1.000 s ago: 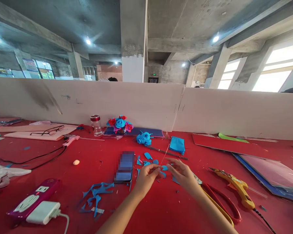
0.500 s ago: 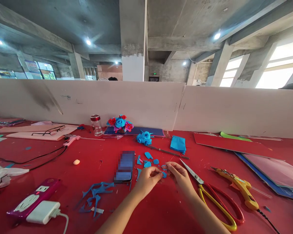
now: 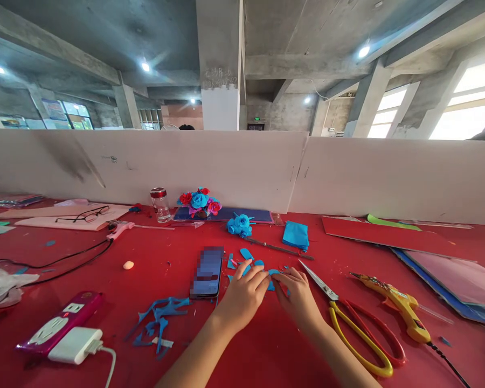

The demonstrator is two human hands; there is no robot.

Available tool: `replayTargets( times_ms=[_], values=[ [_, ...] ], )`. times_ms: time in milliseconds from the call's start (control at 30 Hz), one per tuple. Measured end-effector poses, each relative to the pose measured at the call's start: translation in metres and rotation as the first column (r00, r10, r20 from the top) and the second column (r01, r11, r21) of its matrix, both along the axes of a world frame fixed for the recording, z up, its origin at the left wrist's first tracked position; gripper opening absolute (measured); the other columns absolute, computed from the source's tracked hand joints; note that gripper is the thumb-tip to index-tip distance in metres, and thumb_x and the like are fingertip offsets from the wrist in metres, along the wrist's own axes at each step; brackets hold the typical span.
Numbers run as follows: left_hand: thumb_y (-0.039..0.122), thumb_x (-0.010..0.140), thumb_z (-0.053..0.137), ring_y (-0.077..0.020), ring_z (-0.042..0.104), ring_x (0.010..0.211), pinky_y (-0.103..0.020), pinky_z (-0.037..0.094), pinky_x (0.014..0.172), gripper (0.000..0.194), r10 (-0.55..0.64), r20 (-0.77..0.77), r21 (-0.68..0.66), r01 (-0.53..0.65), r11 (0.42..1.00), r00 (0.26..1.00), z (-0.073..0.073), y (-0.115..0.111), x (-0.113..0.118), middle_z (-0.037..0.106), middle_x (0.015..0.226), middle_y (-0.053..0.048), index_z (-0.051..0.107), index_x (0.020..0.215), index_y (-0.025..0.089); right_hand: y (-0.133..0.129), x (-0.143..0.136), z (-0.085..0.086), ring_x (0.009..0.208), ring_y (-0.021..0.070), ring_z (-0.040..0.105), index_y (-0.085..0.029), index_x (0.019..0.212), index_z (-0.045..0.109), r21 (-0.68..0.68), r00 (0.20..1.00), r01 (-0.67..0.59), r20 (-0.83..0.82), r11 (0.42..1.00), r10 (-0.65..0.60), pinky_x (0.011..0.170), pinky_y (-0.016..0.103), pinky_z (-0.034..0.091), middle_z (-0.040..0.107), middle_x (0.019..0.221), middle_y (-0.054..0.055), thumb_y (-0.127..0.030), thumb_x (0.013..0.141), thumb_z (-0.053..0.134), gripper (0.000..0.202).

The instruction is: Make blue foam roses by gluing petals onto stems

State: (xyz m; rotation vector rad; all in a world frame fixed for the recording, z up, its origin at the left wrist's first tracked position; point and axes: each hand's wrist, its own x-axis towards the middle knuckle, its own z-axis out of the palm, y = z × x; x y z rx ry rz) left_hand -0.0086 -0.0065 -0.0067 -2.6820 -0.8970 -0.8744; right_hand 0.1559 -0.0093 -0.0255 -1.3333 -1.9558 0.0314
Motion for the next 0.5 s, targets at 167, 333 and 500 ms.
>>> replayTargets(
  times_ms=[167,333,500],
  values=[
    [0.002,0.082,0.034,-0.0186,0.061,0.073,-0.038,0.043,0.083,0.029,0.060,-0.100,0.005,-0.060,0.998,0.993,-0.002,0.004,-0.001,0.064,0.075,-0.006,0.057,0.093,0.017,-0.001,0.001,0.001,0.079,0.0195,0.055,-0.023,0.086,0.064,0.009,0.989,-0.085,0.120,0.996,0.083,0.079,0.036,0.034,0.066,0.073,0.004,-0.017,0.084,0.045,0.020],
    [0.000,0.079,0.040,-0.0190,0.059,0.076,-0.035,0.043,0.081,0.024,0.077,-0.026,-0.023,-0.078,0.997,0.997,-0.009,0.006,0.001,0.062,0.077,-0.005,0.055,0.086,0.016,-0.003,0.001,0.003,0.076,0.0178,0.056,-0.022,0.083,0.064,0.046,0.981,-0.120,0.160,0.992,0.111,0.081,0.037,0.032,0.065,0.071,0.004,-0.018,0.087,0.041,0.023],
    [-0.001,0.078,0.040,-0.0203,0.057,0.076,-0.030,0.045,0.067,0.024,0.154,-0.022,-0.096,-0.155,0.983,0.988,-0.012,0.006,0.002,0.059,0.079,-0.005,0.056,0.083,0.017,-0.001,0.003,0.002,0.075,0.0169,0.055,-0.023,0.088,0.063,0.069,0.979,-0.109,0.179,0.992,0.095,0.081,0.035,0.031,0.066,0.074,0.003,-0.018,0.085,0.044,0.020]
  ],
)
